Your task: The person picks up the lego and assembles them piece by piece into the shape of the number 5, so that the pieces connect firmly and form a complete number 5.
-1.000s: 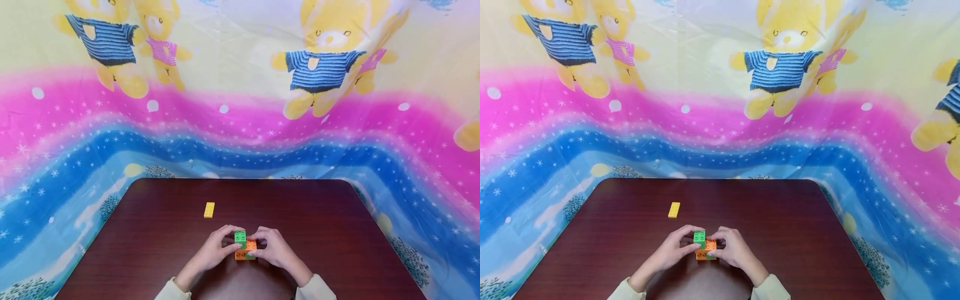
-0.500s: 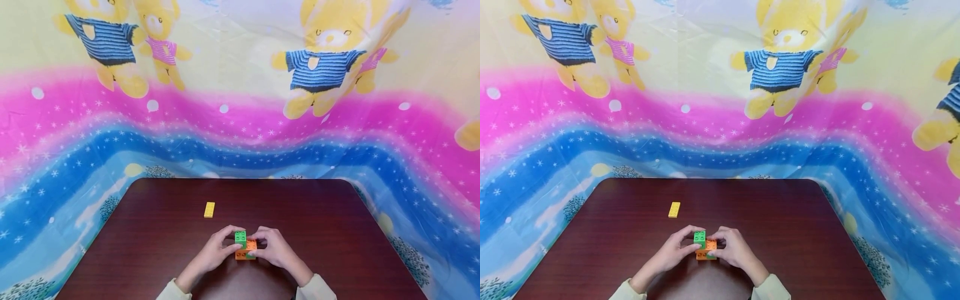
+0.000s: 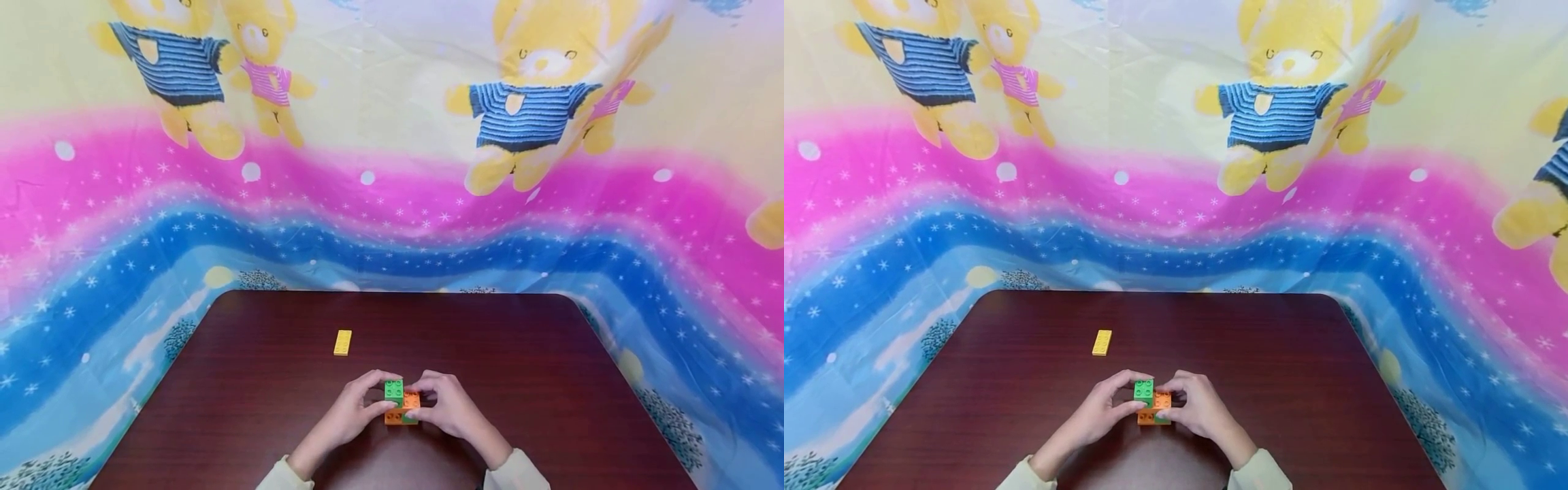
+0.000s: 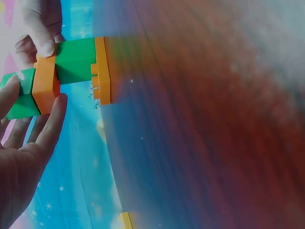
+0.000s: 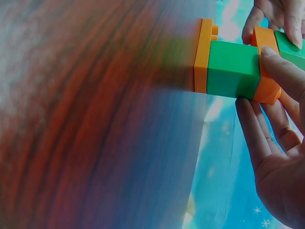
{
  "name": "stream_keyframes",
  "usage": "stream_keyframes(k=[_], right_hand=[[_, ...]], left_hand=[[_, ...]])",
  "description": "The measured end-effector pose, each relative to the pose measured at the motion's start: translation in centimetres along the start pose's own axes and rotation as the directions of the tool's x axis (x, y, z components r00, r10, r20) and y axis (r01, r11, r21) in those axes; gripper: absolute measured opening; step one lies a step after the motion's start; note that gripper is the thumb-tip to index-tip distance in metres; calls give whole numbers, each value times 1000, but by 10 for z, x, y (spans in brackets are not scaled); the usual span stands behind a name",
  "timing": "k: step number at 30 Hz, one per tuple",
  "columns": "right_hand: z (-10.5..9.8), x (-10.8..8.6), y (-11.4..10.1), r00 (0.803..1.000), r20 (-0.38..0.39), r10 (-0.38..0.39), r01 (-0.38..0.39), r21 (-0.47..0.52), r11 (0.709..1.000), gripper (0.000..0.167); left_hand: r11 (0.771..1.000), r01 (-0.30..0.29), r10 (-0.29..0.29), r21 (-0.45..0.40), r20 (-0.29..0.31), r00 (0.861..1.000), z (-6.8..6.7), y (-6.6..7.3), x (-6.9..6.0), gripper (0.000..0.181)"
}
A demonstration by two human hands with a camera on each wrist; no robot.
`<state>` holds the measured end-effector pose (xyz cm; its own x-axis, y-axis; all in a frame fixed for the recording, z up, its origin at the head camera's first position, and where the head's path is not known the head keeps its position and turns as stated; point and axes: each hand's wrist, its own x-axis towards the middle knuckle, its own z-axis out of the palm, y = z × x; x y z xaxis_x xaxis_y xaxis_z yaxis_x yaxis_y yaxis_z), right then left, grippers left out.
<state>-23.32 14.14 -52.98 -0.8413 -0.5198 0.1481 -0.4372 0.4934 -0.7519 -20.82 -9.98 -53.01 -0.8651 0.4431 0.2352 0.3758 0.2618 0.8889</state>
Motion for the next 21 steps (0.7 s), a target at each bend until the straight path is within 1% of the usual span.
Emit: stream_keyframes(k=[8,15,21], right_hand=[[0,0,1,1000,-1,-7,7,18,1000,36],[0,0,1,1000,-3,-5,5,3,1000,36],[0,1,2,1000,4,0,0,2,1000,36]], left_hand=[[1000,6,-6,12,11,1000,-1,0,1,38],[1000,4,-4,19,7,1000,0,1,1,35],[1000,14,-15,23,5,1000,0,1,1,36]])
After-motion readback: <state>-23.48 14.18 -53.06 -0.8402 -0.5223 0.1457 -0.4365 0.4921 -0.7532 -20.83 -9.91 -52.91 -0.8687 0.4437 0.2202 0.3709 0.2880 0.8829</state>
